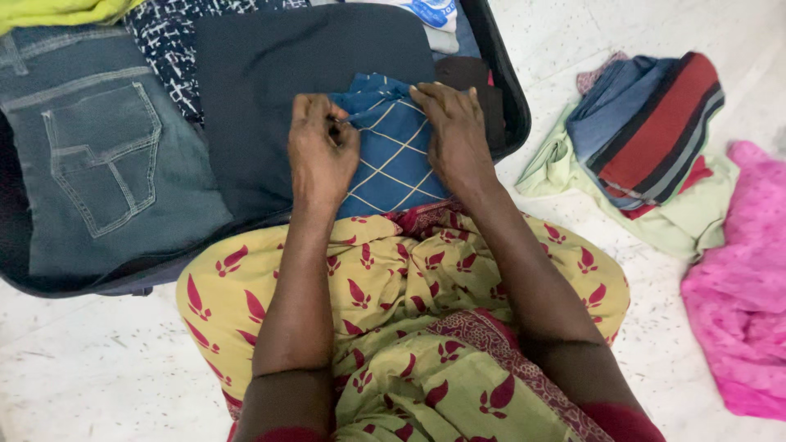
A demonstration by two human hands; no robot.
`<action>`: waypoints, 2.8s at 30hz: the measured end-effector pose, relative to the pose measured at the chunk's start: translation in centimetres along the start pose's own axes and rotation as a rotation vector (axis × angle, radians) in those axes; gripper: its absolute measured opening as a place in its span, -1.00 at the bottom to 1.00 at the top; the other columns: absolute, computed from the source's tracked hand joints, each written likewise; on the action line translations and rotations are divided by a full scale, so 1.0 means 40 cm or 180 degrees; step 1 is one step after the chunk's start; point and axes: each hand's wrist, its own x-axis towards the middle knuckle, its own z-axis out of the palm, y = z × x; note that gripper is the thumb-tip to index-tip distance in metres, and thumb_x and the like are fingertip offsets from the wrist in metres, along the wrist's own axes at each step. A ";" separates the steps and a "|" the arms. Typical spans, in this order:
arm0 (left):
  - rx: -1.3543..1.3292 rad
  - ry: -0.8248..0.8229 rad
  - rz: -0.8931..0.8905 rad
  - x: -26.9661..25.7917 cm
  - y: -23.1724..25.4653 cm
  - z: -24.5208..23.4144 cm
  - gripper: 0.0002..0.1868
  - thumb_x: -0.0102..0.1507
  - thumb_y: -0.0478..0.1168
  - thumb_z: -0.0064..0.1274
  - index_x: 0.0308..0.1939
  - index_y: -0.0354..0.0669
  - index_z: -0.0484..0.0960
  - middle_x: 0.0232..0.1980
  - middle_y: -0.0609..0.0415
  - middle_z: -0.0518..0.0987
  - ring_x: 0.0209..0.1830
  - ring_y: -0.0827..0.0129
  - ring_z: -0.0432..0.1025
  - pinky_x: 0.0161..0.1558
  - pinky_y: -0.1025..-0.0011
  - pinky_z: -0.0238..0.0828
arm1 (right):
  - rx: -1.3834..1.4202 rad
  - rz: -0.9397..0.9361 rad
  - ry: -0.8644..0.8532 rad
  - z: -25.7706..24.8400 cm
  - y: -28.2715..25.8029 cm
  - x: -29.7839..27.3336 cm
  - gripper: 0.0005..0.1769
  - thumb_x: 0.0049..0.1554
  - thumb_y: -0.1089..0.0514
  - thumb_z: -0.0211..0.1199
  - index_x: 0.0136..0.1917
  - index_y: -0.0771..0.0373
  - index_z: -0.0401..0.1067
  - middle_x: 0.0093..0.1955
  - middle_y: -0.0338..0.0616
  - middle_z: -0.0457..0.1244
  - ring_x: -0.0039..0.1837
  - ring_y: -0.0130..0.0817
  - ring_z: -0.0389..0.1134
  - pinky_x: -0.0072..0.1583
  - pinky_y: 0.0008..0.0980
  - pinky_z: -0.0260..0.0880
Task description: The person folds a blue patterned shirt and places it into an open suitcase. They then pick up a folded striped cloth, smooth it, and place it on top of the other items in the suitcase.
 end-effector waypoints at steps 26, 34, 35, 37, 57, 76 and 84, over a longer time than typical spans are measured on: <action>0.0955 -0.0227 -0.0409 -0.010 -0.068 0.080 -0.73 0.30 -0.50 -0.06 0.07 -0.25 0.49 0.15 -0.19 0.44 0.02 -0.02 0.54 0.04 0.10 0.53 | -0.0163 -0.0192 -0.0565 0.072 -0.014 -0.008 -0.44 0.42 -0.04 -0.04 0.59 0.23 0.17 0.62 0.10 0.05 0.66 0.07 -0.03 0.59 0.07 -0.20; 0.0872 -0.1716 0.0225 -0.051 -0.050 0.179 -0.16 0.44 0.28 -0.55 0.60 -0.26 -0.05 0.64 -0.19 -0.07 0.65 0.07 -0.23 0.53 -0.05 -0.47 | -0.0629 -0.0158 -0.0841 0.096 0.045 -0.003 -0.32 0.37 -0.09 -0.12 0.65 0.23 -0.01 0.70 0.02 -0.09 0.71 -0.06 -0.18 0.61 0.09 -0.31; 0.1045 -0.1785 0.0204 -0.052 -0.057 0.184 -0.06 0.39 0.39 -0.64 0.61 -0.26 -0.13 0.66 -0.16 -0.13 0.66 0.12 -0.31 0.53 -0.02 -0.58 | -0.0661 -0.0078 -0.0857 0.097 0.045 -0.003 -0.33 0.40 -0.10 -0.15 0.66 0.20 -0.01 0.70 0.01 -0.10 0.72 -0.07 -0.18 0.61 0.10 -0.32; 0.1388 -0.1864 0.0061 -0.044 -0.072 0.184 -0.02 0.37 0.44 -0.70 0.62 -0.23 -0.15 0.68 -0.13 -0.14 0.68 0.17 -0.33 0.56 0.00 -0.63 | -0.0632 0.0018 -0.0921 0.092 0.048 0.006 -0.33 0.39 -0.11 -0.21 0.66 0.21 -0.02 0.70 0.02 -0.11 0.71 -0.07 -0.20 0.60 0.12 -0.34; 0.1365 -0.1425 0.0093 -0.053 -0.021 0.127 0.03 0.38 0.48 -0.61 0.61 -0.31 -0.20 0.69 -0.25 -0.25 0.67 0.05 -0.48 0.51 -0.04 -0.75 | -0.0183 0.0337 -0.0354 0.027 0.011 -0.129 -0.30 0.44 -0.06 -0.26 0.67 0.44 -0.11 0.72 0.23 -0.19 0.74 0.13 -0.24 0.66 0.06 -0.35; 0.1752 -0.1622 0.0202 -0.082 -0.043 0.204 0.00 0.34 0.53 -0.71 0.65 -0.03 -0.13 0.71 -0.07 -0.14 0.71 0.15 -0.29 0.59 -0.06 -0.56 | -0.0707 0.0025 -0.0334 0.089 0.042 -0.111 -0.37 0.43 -0.02 -0.20 0.64 0.34 0.04 0.68 0.12 -0.02 0.71 -0.04 -0.07 0.64 -0.02 -0.15; 0.2136 -0.1703 -0.0051 -0.063 -0.053 0.168 -0.20 0.40 0.38 -0.79 0.65 0.17 -0.25 0.70 -0.01 -0.22 0.69 0.23 -0.37 0.56 -0.06 -0.71 | -0.1017 0.0618 -0.0303 0.063 0.105 -0.118 -0.35 0.43 -0.05 -0.31 0.62 0.38 0.05 0.66 0.14 -0.02 0.69 -0.03 -0.09 0.63 0.04 -0.35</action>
